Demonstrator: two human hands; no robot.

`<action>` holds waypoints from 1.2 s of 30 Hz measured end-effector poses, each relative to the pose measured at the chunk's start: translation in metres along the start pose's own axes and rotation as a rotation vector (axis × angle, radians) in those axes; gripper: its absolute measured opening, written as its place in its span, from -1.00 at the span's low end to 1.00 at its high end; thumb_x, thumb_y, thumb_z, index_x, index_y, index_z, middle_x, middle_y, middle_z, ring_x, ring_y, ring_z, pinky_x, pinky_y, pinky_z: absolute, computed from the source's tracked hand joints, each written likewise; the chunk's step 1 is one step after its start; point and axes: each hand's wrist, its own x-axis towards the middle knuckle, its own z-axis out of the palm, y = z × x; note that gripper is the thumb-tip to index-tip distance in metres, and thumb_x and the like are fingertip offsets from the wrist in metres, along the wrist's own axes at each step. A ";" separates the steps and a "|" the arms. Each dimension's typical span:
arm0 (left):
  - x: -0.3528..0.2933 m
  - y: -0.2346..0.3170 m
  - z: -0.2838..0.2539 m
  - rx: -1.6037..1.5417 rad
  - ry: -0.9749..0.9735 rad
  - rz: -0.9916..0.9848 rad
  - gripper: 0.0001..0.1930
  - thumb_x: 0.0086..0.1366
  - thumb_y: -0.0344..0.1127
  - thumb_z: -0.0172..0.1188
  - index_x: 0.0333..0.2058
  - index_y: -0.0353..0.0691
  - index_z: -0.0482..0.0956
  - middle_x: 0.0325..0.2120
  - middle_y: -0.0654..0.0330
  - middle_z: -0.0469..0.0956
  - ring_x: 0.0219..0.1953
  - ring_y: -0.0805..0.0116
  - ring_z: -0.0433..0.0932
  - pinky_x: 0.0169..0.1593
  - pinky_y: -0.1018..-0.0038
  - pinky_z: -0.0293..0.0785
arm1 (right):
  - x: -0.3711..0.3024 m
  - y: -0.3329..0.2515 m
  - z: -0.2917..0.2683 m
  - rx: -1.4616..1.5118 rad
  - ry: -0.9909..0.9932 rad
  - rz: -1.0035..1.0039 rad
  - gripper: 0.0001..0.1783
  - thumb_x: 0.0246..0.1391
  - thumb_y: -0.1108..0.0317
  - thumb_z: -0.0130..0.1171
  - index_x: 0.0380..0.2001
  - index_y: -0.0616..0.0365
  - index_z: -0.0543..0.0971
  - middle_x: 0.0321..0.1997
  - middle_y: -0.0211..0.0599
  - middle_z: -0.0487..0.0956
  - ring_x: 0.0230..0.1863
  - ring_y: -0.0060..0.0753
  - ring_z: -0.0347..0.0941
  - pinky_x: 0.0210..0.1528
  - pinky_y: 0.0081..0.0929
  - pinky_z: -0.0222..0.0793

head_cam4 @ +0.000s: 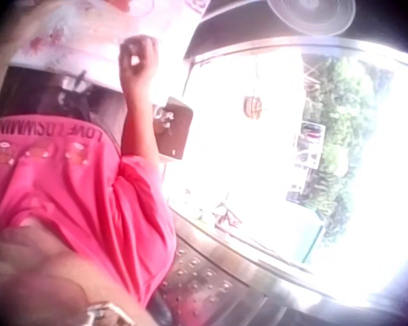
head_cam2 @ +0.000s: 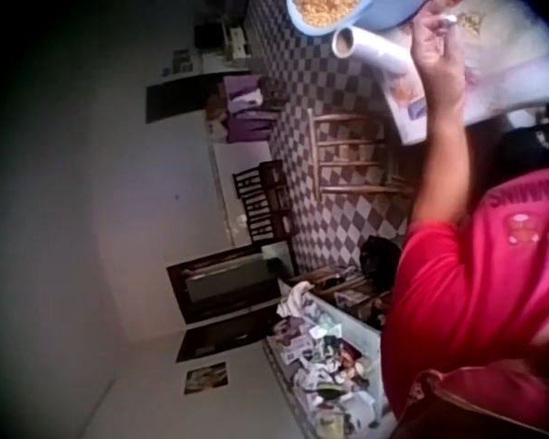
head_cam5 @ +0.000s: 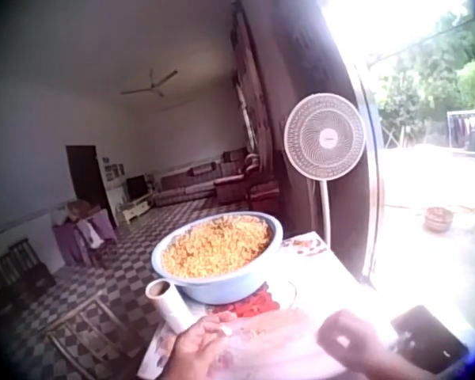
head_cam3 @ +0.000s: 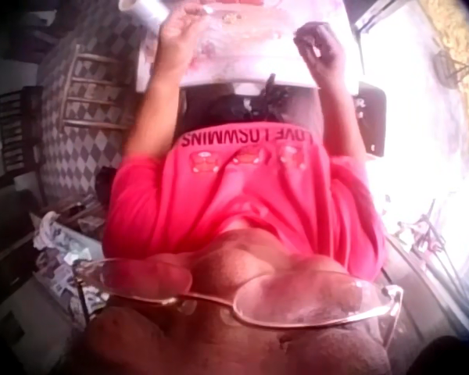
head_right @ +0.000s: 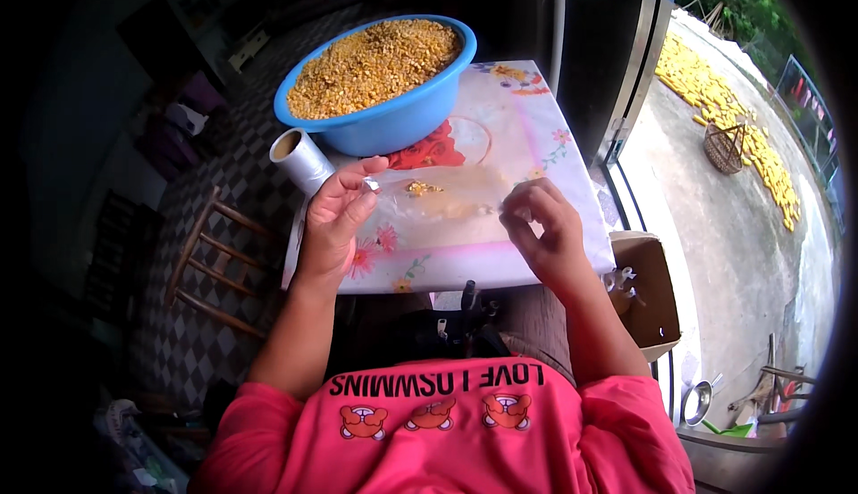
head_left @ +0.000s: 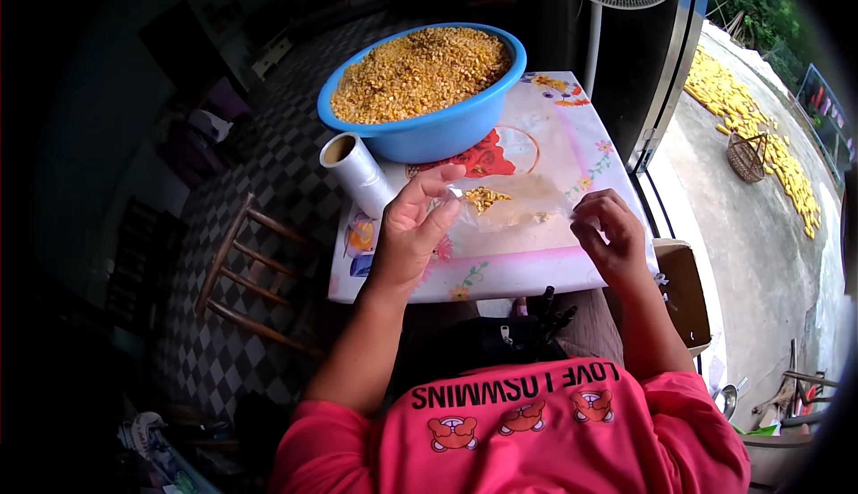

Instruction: The person scoops corn kernels from a large blue bowl into plastic bags by hand, ties the bags, and places them into a cardboard box.

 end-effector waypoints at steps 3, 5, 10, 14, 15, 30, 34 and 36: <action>0.014 -0.011 0.025 -0.001 -0.169 0.036 -0.79 0.22 -0.49 0.07 -0.15 -0.25 0.46 -0.10 0.16 0.48 0.01 0.44 0.38 0.12 0.45 0.23 | 0.002 -0.016 0.001 -0.068 -0.062 -0.093 -0.86 -0.14 0.68 0.15 -0.48 0.23 0.48 -0.36 -0.26 0.47 -0.36 -0.33 0.43 -0.31 -0.53 0.34; 0.016 -0.022 0.040 0.138 -0.222 -0.016 -0.80 0.24 -0.47 0.08 -0.14 -0.25 0.47 -0.12 0.20 0.48 -0.05 0.51 0.40 0.05 0.52 0.29 | 0.001 -0.026 0.003 -0.106 -0.127 -0.143 -0.86 -0.13 0.65 0.17 -0.44 0.22 0.51 -0.35 -0.24 0.48 -0.34 -0.30 0.47 -0.33 -0.51 0.39; 0.024 -0.051 0.054 0.225 -0.287 -0.031 -0.75 0.25 -0.44 0.09 -0.08 -0.21 0.47 -0.24 0.32 0.49 -0.20 0.62 0.42 -0.10 0.61 0.38 | 0.000 -0.024 -0.001 -0.032 -0.187 -0.082 -0.82 -0.17 0.65 0.19 -0.42 0.18 0.54 -0.34 -0.24 0.49 -0.30 -0.34 0.48 -0.30 -0.52 0.40; 0.024 -0.053 0.046 0.216 -0.347 -0.022 -0.67 0.25 -0.44 0.09 0.00 -0.20 0.42 -0.24 0.33 0.48 -0.19 0.64 0.40 -0.10 0.62 0.37 | 0.002 -0.026 -0.005 -0.054 -0.145 -0.089 -0.82 -0.16 0.65 0.19 -0.42 0.19 0.54 -0.35 -0.25 0.49 -0.31 -0.36 0.48 -0.31 -0.54 0.39; 0.023 -0.050 0.046 0.226 -0.348 -0.067 -0.64 0.23 -0.45 0.11 0.03 -0.20 0.39 -0.25 0.33 0.48 -0.20 0.64 0.40 -0.11 0.62 0.36 | 0.001 -0.027 -0.004 -0.045 -0.124 -0.083 -0.82 -0.16 0.64 0.19 -0.42 0.18 0.54 -0.37 -0.26 0.48 -0.33 -0.36 0.47 -0.32 -0.53 0.39; 0.018 -0.040 0.052 0.225 -0.297 -0.081 -0.76 0.38 -0.25 -0.07 -0.31 -0.32 0.44 -0.57 0.33 0.39 -0.48 0.63 0.31 -0.37 0.64 0.29 | 0.032 -0.020 0.009 -0.020 -0.093 -0.100 -0.74 -0.11 0.61 0.19 -0.26 0.22 0.50 -0.29 -0.21 0.51 -0.25 -0.29 0.49 -0.19 -0.46 0.39; 0.016 -0.036 0.056 0.198 -0.239 -0.016 -0.77 0.37 -0.24 -0.06 -0.31 -0.31 0.44 -0.59 0.33 0.37 -0.50 0.63 0.33 -0.40 0.65 0.30 | 0.032 -0.011 0.019 0.089 -0.121 0.037 -0.88 -0.04 0.56 0.17 -0.39 0.22 0.45 -0.40 -0.25 0.52 -0.32 -0.37 0.49 -0.25 -0.49 0.38; 0.016 -0.038 0.052 0.192 -0.208 -0.022 -0.77 0.37 -0.24 -0.05 -0.30 -0.31 0.45 -0.58 0.32 0.39 -0.51 0.62 0.35 -0.40 0.65 0.31 | 0.035 -0.015 0.021 0.079 -0.126 0.064 -0.90 -0.02 0.55 0.16 -0.42 0.22 0.44 -0.42 -0.25 0.51 -0.34 -0.38 0.48 -0.27 -0.49 0.37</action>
